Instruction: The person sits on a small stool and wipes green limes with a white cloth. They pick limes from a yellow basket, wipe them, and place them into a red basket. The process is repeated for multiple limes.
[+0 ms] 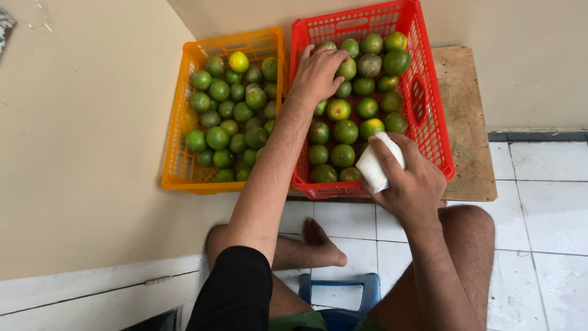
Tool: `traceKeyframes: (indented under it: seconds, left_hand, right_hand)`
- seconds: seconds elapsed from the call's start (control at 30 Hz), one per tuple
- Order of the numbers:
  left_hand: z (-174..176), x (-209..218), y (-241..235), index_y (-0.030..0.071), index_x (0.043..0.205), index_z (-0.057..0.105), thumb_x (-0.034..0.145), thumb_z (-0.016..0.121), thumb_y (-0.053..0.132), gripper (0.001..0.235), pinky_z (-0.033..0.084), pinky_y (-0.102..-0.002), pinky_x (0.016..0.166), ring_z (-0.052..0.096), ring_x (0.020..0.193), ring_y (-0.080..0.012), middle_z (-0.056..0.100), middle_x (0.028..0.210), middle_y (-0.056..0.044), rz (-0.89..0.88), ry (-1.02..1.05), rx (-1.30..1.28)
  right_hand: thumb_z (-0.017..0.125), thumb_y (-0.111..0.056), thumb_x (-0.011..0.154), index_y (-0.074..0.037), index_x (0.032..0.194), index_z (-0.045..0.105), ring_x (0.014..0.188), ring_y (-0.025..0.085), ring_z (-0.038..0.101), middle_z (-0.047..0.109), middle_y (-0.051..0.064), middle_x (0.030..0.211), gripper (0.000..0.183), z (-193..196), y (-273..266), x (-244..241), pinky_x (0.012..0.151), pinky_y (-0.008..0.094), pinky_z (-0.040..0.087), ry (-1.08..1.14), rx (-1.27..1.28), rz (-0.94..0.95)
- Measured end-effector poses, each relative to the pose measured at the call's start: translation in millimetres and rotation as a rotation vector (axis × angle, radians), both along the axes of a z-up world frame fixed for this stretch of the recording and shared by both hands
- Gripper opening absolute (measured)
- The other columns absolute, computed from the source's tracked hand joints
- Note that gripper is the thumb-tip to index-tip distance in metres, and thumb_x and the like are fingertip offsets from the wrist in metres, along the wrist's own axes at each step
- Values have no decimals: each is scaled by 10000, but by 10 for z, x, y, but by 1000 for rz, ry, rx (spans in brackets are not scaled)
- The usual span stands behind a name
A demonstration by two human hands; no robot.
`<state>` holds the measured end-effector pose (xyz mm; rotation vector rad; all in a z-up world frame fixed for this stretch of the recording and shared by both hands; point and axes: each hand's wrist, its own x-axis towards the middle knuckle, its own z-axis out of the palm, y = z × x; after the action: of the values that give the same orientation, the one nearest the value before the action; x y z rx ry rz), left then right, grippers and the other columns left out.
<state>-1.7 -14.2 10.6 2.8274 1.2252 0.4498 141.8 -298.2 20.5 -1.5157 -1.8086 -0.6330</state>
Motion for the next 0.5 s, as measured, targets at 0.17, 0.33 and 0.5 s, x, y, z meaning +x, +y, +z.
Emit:
traceKeyframes:
  seconds: [0.17,0.33,0.5]
  left_hand:
    - [41,14,-49,163,1214,670,838,827,229,412,234,-585,1181,612,1230,-254,717,1250,-34,8,-16,45]
    - [299,-204,-132,180,1169,719,933,750,318,276,238,-603,1161,649,1171,-220,725,1259,-11,0,-182,204]
    - [-38,-1307,115,86,1436,546,1084,554,433,495,434,-499,1080,565,1307,-329,601,1426,-121,147,-199,400]
  right_hand:
    - [778,-493,902,-236,1316,684,896,171,716,703,30,1264,497,23,-7,-5,553,302,444,-8,14,-4]
    - [776,-585,899,-240,1317,700,824,166,699,710,24,1243,547,-1,-6,-3,512,292,409,-24,45,-9]
    - [871,-488,875,-236,1324,723,846,199,723,698,23,1290,536,-73,-23,-12,574,324,490,-10,47,-37]
